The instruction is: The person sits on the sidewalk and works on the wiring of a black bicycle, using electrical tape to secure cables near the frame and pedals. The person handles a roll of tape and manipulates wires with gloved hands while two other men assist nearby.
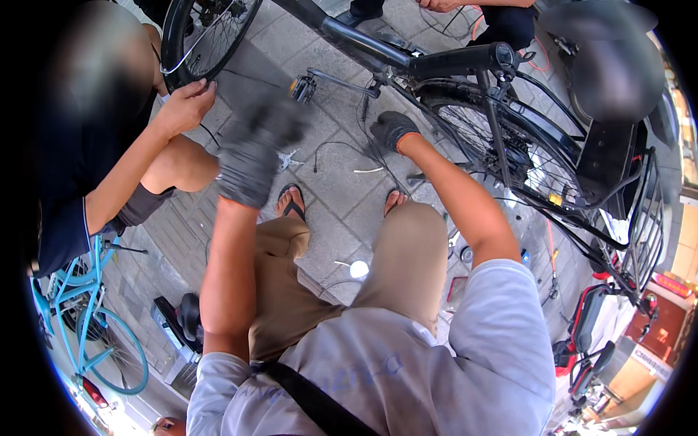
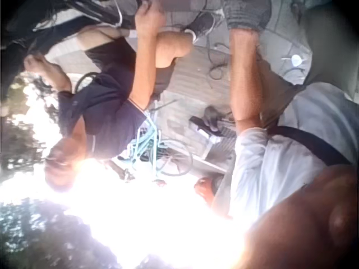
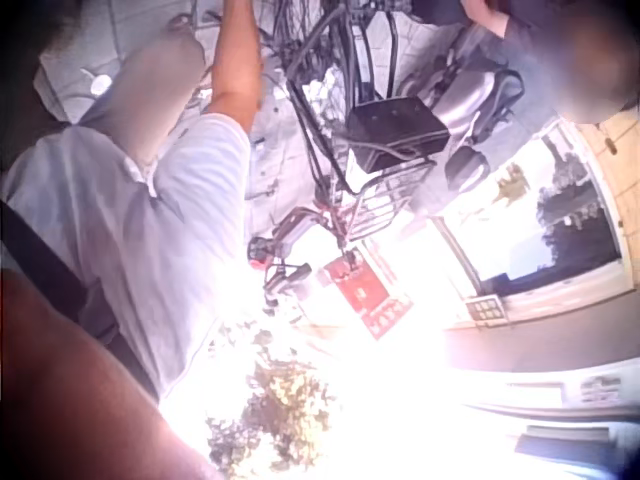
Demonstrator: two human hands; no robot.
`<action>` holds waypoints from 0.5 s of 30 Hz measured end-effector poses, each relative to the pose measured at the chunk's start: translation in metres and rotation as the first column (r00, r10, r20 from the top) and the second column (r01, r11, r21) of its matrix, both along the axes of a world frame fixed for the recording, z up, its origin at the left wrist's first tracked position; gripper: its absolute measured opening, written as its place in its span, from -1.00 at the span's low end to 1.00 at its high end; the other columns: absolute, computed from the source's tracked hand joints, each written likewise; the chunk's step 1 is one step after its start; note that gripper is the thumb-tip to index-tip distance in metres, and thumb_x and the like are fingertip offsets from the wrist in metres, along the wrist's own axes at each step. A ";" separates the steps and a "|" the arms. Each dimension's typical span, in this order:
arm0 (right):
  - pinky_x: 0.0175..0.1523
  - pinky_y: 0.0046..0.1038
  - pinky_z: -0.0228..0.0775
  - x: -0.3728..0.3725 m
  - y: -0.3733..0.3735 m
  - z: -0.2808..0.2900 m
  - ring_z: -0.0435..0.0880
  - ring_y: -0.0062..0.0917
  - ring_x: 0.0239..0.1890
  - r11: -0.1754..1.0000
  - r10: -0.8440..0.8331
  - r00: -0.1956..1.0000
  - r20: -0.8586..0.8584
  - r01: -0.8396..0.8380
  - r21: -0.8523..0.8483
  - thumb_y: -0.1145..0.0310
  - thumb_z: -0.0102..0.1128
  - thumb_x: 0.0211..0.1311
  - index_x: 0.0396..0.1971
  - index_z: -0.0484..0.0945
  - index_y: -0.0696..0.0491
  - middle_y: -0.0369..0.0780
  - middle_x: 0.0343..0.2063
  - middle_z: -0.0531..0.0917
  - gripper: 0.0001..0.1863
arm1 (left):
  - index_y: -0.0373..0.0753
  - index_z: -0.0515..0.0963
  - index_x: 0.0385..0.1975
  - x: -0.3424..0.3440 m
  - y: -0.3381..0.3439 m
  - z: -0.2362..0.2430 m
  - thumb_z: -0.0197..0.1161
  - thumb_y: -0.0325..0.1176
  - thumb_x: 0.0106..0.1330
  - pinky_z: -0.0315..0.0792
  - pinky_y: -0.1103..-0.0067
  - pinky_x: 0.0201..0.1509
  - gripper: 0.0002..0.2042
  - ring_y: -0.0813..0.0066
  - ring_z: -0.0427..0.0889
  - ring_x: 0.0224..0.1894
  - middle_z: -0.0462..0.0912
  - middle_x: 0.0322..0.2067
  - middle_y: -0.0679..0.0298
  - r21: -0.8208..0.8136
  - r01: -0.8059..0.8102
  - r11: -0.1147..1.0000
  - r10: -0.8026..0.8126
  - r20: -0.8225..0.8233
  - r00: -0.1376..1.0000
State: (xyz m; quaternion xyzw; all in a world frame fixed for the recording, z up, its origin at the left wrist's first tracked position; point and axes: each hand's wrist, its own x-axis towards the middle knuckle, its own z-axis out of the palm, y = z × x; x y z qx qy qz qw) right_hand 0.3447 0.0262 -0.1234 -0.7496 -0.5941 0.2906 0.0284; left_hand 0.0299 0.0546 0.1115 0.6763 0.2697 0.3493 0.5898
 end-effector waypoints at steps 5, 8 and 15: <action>0.22 -0.23 0.45 0.027 0.011 -0.090 0.66 -0.09 0.07 0.952 -0.243 0.959 -0.144 0.264 0.152 -0.05 0.17 0.22 0.04 0.63 0.08 -0.01 -0.06 0.73 -0.44 | -0.18 0.58 -0.04 0.027 -0.096 -0.008 0.25 -0.08 0.30 0.53 0.18 -0.13 -0.64 0.08 0.71 -0.22 0.69 -0.28 0.11 0.247 0.577 0.778 -0.210 -0.764 0.610; 0.20 -0.29 0.45 0.038 0.038 -0.136 0.69 -0.15 0.03 0.875 -0.415 0.890 -0.190 0.448 0.184 -0.04 0.21 0.25 0.21 0.50 0.01 -0.05 -0.08 0.74 -0.38 | -0.18 0.57 -0.05 0.034 -0.119 -0.052 0.19 -0.07 0.35 0.50 0.21 -0.18 -0.66 0.13 0.70 -0.28 0.68 -0.30 0.12 0.142 0.574 0.806 -0.323 -0.707 0.629; 0.24 -0.26 0.40 0.050 0.102 -0.172 0.59 -0.16 0.17 0.856 -0.300 0.950 -0.089 0.310 0.413 -0.01 0.17 0.41 0.17 0.48 0.10 -0.04 0.07 0.64 -0.46 | -0.23 0.56 -0.07 0.032 -0.095 -0.066 0.19 -0.13 0.33 0.46 0.31 -0.19 -0.67 0.24 0.66 -0.27 0.62 -0.31 0.19 0.303 0.480 0.823 -0.115 -0.739 0.664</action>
